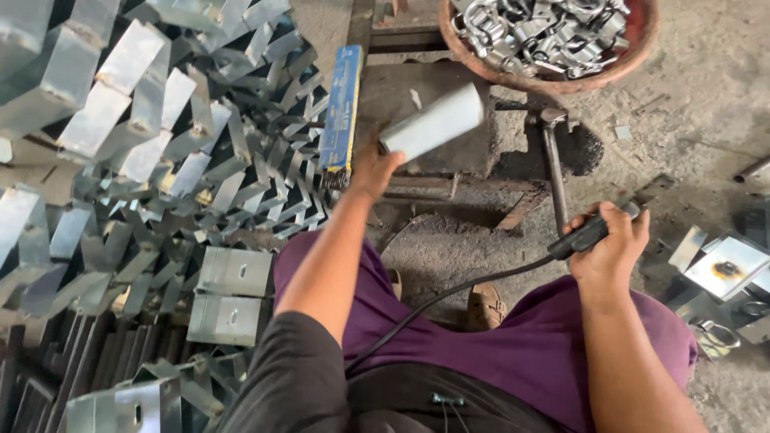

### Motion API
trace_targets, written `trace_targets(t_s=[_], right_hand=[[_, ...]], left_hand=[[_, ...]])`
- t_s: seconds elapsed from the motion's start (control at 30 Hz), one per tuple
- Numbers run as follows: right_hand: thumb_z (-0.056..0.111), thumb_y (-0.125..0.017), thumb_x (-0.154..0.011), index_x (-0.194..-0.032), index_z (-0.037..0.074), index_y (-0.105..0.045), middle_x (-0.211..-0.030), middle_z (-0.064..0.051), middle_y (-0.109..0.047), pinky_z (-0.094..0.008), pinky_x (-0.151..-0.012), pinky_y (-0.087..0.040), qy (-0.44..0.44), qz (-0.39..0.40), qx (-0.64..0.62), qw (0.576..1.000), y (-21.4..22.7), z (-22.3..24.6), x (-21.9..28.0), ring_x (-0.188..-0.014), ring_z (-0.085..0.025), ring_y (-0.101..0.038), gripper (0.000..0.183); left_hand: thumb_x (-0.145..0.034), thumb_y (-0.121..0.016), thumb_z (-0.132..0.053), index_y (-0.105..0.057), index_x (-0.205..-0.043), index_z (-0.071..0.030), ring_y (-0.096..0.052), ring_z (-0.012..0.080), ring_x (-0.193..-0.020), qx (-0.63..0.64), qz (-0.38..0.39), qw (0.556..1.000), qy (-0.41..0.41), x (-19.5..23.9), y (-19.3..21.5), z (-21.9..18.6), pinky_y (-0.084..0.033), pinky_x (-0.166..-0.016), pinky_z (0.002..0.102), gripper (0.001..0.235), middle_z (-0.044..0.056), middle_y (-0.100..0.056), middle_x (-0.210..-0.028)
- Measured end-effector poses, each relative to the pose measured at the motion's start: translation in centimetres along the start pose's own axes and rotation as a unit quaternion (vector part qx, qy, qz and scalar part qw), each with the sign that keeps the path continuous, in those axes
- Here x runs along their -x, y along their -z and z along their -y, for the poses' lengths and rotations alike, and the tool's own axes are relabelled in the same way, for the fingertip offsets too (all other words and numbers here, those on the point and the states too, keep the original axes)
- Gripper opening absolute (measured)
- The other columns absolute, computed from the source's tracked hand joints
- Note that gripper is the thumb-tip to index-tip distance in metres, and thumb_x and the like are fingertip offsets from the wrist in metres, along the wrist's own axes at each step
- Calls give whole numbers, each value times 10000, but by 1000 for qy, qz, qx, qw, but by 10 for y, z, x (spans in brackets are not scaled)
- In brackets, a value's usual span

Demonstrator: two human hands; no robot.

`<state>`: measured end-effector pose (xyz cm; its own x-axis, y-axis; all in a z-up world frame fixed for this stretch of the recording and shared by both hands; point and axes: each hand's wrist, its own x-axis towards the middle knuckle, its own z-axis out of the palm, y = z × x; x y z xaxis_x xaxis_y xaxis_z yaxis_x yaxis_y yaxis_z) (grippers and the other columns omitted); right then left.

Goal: The person positions metal brackets onto a metal box and uses a welding torch to secure them with spot welds.

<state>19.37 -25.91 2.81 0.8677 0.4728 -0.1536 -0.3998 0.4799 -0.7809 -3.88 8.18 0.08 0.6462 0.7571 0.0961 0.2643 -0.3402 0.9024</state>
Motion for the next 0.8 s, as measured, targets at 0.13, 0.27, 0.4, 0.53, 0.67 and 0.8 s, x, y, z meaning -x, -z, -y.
trace_targets(t_s=[0.13,0.27,0.4,0.53,0.67,0.8], right_hand=[[81,-706,-937,-1198,69,-506,-894,-94,-613,-347,-570,-507,34,21,127,991,-7,2,9,-668,-218,-628,329],[143,-808,-858,-1206,34,-540,-890,-60,-620,-278,-657,-512,97,74,304,945,-7,1,21,-723,-145,-622,453],[179,-868,-837,-1123,20,-559,-927,-5,-587,-257,-755,-463,138,96,353,921,-10,-2,29,-846,-101,-540,450],[189,-844,-802,-1122,48,-554,-951,18,-594,-260,-733,-474,98,93,327,935,-17,1,30,-830,-88,-548,455],[174,-849,-823,-1115,35,-559,-963,9,-598,-263,-762,-476,97,101,331,933,-22,-1,32,-849,-92,-547,435],[172,-838,-824,-1123,33,-572,-971,15,-613,-253,-792,-492,101,105,339,929,-23,-6,34,-877,-83,-563,423]], left_hand=[[-607,-871,-420,-209,-1642,-211,-379,418,-1407,-374,152,913,-50,-26,43,-16,-308,-1148,564,1246,197,-449,-1517],[-506,-899,-466,-156,-1641,-189,-301,371,-1523,-460,214,858,74,-36,53,-40,-294,-1192,562,1385,180,-385,-1590],[-486,-952,-602,-205,-1611,-150,-195,378,-1545,-521,231,817,88,-41,58,-61,-206,-1190,634,1424,157,-260,-1655],[-508,-941,-594,-315,-1569,-181,-169,394,-1547,-544,249,794,111,-42,63,-85,-175,-1174,690,1299,20,-319,-1665],[-521,-969,-531,-368,-1580,-194,-257,393,-1537,-551,251,782,150,-45,55,-96,-191,-1218,656,1264,106,-492,-1553],[-511,-986,-499,-371,-1554,-175,-264,409,-1511,-561,252,774,153,-49,50,-97,-183,-1193,666,1254,103,-520,-1518]])
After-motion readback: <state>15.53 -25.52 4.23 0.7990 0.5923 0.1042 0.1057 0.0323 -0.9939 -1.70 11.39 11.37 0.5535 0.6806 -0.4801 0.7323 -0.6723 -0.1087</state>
